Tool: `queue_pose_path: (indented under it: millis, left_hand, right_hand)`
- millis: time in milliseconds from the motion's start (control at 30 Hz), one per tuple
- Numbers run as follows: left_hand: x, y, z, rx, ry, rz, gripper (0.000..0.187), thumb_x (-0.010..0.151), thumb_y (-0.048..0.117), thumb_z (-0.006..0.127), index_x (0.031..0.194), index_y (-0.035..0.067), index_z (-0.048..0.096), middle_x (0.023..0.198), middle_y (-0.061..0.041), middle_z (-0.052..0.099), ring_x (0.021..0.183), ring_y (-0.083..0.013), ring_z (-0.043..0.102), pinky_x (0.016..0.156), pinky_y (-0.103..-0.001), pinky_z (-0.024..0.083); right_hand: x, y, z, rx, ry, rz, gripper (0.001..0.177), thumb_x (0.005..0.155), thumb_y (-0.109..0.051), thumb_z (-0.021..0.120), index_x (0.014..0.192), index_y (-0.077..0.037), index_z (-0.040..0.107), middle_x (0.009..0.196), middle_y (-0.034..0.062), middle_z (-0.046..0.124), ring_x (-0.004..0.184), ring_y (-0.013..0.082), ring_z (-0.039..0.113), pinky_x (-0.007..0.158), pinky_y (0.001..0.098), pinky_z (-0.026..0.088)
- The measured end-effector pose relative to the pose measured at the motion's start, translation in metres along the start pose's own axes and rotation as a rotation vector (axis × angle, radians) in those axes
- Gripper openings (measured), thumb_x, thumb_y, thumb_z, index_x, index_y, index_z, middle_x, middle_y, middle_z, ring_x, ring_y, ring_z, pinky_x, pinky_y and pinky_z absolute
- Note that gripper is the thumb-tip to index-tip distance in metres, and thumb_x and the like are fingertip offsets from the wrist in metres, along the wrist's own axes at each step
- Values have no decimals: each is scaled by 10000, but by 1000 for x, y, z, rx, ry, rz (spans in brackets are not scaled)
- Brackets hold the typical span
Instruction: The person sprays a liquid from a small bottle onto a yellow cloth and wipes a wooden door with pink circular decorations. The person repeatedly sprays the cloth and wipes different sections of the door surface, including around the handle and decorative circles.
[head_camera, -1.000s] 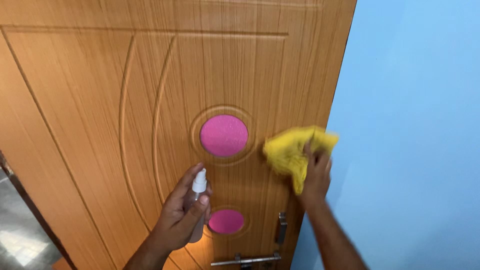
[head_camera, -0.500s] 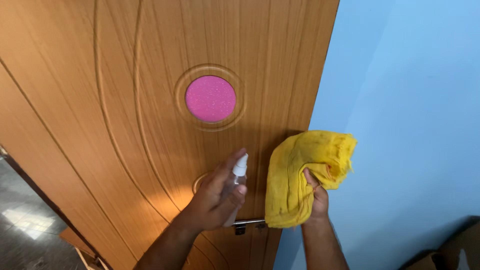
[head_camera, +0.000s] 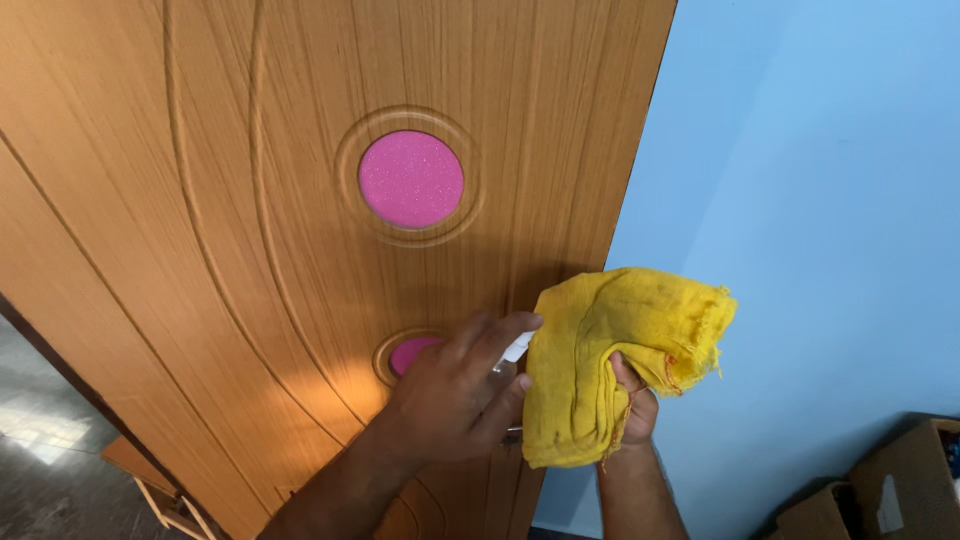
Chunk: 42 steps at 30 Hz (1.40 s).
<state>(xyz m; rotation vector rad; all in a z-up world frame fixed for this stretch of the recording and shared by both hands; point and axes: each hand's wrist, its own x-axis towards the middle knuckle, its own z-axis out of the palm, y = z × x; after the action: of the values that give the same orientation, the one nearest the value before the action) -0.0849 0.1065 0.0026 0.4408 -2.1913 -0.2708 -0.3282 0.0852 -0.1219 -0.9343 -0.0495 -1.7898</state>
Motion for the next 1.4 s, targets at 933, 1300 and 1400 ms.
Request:
queue_pose_path:
  millis: [933, 1300, 1400]
  left_hand:
    - [-38, 32, -42, 17, 2, 154, 497, 916, 149, 691, 1387, 80, 545, 1049, -126, 594, 780, -249, 672, 590, -381, 545]
    - [-41, 30, -48, 109, 45, 119, 465, 932, 160, 676, 1374, 85, 557, 1029, -136, 595, 728, -272, 662, 550, -406, 541]
    - [-39, 28, -49, 86, 62, 108, 493, 925, 143, 669, 1398, 79, 549, 991, -129, 587, 705, -257, 662, 518, -392, 538]
  right_hand:
    - [-27, 25, 21, 76, 4, -108, 497, 1118, -170, 455, 1580, 5, 403, 1548, 195, 515, 1415, 351, 511, 1183, 537, 407]
    - [-32, 26, 32, 91, -51, -88, 548, 1096, -184, 418, 1610, -10, 334, 1602, 212, 426, 1457, 383, 455, 1192, 572, 377]
    - [-34, 26, 34, 82, -62, -92, 541, 1108, -183, 422, 1614, -13, 334, 1599, 220, 434, 1452, 392, 456, 1182, 588, 380]
